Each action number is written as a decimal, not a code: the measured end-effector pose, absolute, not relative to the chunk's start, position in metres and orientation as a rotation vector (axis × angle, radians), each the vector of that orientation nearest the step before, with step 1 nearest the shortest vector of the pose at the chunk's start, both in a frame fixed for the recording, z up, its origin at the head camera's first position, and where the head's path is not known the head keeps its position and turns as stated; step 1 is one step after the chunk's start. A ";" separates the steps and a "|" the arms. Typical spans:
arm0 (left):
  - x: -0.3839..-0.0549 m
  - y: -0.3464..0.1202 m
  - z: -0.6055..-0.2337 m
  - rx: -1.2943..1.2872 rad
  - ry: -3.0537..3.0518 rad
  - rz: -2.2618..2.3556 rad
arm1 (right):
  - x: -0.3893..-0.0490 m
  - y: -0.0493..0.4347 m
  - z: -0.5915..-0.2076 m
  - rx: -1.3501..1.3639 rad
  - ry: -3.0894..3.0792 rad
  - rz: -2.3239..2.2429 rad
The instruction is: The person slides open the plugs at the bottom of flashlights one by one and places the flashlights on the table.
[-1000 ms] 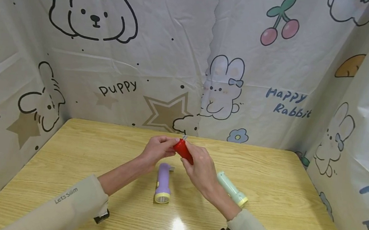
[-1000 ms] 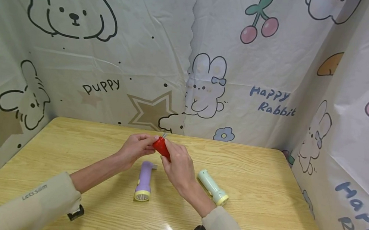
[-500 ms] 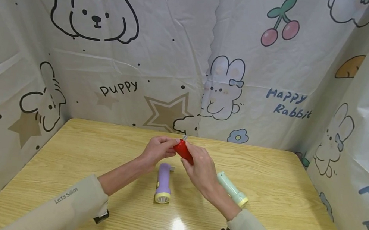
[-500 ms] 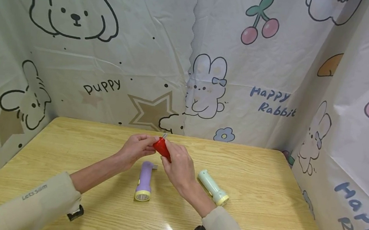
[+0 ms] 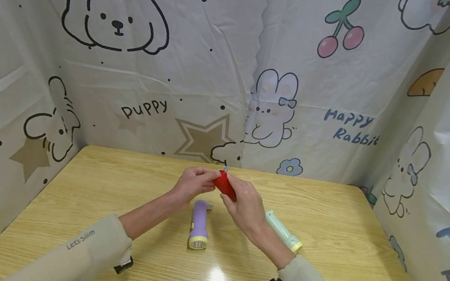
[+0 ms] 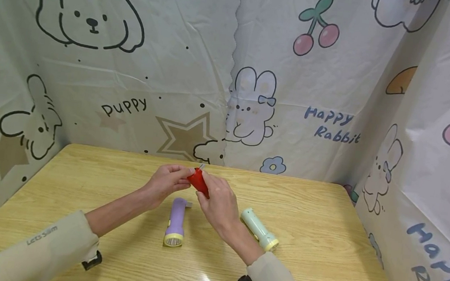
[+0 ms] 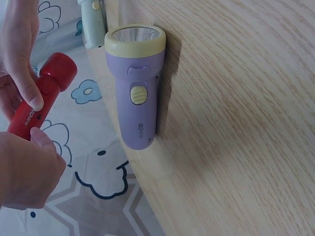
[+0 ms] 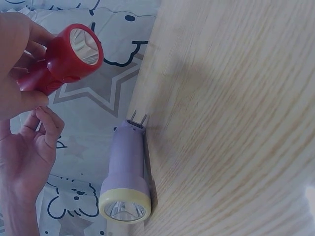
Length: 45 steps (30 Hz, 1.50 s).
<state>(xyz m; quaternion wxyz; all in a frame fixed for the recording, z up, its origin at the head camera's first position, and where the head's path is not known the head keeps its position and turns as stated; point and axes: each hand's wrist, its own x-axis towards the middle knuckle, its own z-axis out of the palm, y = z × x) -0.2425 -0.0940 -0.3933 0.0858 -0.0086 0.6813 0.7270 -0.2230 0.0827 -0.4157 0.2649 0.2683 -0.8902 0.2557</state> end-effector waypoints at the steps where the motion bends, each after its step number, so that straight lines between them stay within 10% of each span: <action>1: -0.243 -0.094 -0.394 -0.015 2.029 2.167 | -0.223 0.083 -0.416 0.724 -2.407 0.690; 45: -0.250 -0.093 -0.405 -0.039 2.012 1.984 | -0.215 0.081 -0.416 0.615 -2.677 0.653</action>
